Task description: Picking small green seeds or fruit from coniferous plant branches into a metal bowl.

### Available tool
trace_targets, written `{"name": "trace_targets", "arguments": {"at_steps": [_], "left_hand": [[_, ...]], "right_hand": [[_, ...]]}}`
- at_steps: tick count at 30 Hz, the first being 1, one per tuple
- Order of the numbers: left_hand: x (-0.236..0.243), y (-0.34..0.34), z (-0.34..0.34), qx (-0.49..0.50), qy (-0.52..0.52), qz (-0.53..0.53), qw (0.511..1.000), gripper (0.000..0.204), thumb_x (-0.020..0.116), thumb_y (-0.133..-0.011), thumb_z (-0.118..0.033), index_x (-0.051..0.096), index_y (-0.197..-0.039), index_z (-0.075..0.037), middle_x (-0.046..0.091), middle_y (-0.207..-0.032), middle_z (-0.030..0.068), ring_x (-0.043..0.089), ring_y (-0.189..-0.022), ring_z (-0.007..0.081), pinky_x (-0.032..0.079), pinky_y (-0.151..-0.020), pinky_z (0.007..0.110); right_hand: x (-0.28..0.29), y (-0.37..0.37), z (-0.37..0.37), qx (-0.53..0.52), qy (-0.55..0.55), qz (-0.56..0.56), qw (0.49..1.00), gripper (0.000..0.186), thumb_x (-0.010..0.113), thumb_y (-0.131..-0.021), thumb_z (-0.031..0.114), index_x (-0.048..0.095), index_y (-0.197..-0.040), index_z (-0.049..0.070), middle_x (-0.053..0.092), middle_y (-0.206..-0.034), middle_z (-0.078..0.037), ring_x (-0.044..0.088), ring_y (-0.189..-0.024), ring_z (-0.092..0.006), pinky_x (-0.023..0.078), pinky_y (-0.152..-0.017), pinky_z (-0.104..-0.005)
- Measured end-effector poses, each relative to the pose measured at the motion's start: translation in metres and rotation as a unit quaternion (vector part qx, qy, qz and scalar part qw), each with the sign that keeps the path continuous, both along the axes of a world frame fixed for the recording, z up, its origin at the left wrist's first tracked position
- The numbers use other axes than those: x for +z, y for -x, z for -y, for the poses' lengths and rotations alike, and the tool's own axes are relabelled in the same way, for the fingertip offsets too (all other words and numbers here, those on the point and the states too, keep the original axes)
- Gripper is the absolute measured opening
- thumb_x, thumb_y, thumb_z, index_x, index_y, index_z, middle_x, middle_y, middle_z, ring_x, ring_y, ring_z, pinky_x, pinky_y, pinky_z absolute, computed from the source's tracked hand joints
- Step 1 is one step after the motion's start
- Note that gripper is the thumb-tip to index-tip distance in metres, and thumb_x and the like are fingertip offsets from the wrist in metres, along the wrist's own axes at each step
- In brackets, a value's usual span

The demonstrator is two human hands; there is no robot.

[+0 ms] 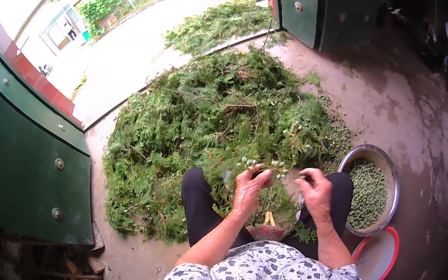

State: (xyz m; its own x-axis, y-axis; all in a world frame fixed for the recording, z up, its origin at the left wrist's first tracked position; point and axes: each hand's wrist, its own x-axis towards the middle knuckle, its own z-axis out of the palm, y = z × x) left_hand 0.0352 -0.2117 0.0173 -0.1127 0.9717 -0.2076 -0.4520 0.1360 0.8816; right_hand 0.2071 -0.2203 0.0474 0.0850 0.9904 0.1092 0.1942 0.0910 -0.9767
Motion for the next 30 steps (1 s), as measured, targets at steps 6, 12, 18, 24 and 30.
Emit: {"name": "trace_targets", "arguments": {"at_steps": [6,12,18,24,30], "left_hand": [[0.006,0.015,0.002,0.053,0.061,0.048,0.996,0.014,0.068,-0.077,-0.013,0.061,-0.085,-0.005,0.058,-0.070,-0.0007,0.054,-0.055,0.0085,0.048,-0.052,0.025],[0.015,0.008,-0.004,0.016,0.051,0.043,0.998,0.011,0.066,-0.079,-0.012,0.060,-0.085,-0.005,0.057,-0.071,-0.0003,0.054,-0.054,0.0091,0.051,-0.049,0.025],[0.041,0.003,-0.010,0.010,0.034,0.042,0.998,0.016,0.065,-0.080,-0.013,0.059,-0.089,-0.001,0.057,-0.074,0.0004,0.054,-0.056,0.0075,0.049,-0.047,0.022],[0.064,0.008,-0.021,-0.033,-0.058,0.082,0.994,0.027,0.065,-0.080,-0.016,0.052,-0.100,-0.004,0.058,-0.081,0.0026,0.054,-0.059,0.0104,0.046,-0.049,0.023],[0.073,0.043,-0.014,-0.049,-0.124,0.010,0.991,0.045,0.068,-0.078,-0.020,0.049,-0.115,-0.005,0.054,-0.094,0.0003,0.051,-0.080,0.0053,0.041,-0.063,0.021]], "right_hand": [[-0.023,-0.128,-0.021,-0.278,-0.134,0.214,0.927,0.025,0.055,-0.076,-0.004,0.057,-0.100,0.003,0.055,-0.092,-0.007,0.053,-0.080,-0.0180,0.044,-0.066,-0.0252],[0.001,-0.130,-0.026,-0.317,-0.122,0.166,0.926,0.029,0.056,-0.080,0.002,0.056,-0.109,0.003,0.057,-0.096,-0.010,0.057,-0.086,-0.0184,0.047,-0.071,-0.0276],[0.060,0.006,-0.025,0.086,-0.196,0.087,0.973,0.031,0.061,-0.079,0.005,0.056,-0.109,0.003,0.054,-0.103,-0.008,0.057,-0.083,-0.0155,0.047,-0.068,-0.0241],[0.078,0.038,-0.054,0.143,-0.276,0.287,0.906,0.034,0.062,-0.073,0.005,0.058,-0.107,0.004,0.055,-0.106,-0.017,0.055,-0.094,-0.0278,0.044,-0.080,-0.0352],[0.287,0.145,-0.080,-0.026,-0.719,0.200,0.666,0.053,0.059,-0.078,0.007,0.039,-0.127,0.001,0.052,-0.120,-0.015,0.056,-0.102,-0.0288,0.044,-0.087,-0.0363]]}}
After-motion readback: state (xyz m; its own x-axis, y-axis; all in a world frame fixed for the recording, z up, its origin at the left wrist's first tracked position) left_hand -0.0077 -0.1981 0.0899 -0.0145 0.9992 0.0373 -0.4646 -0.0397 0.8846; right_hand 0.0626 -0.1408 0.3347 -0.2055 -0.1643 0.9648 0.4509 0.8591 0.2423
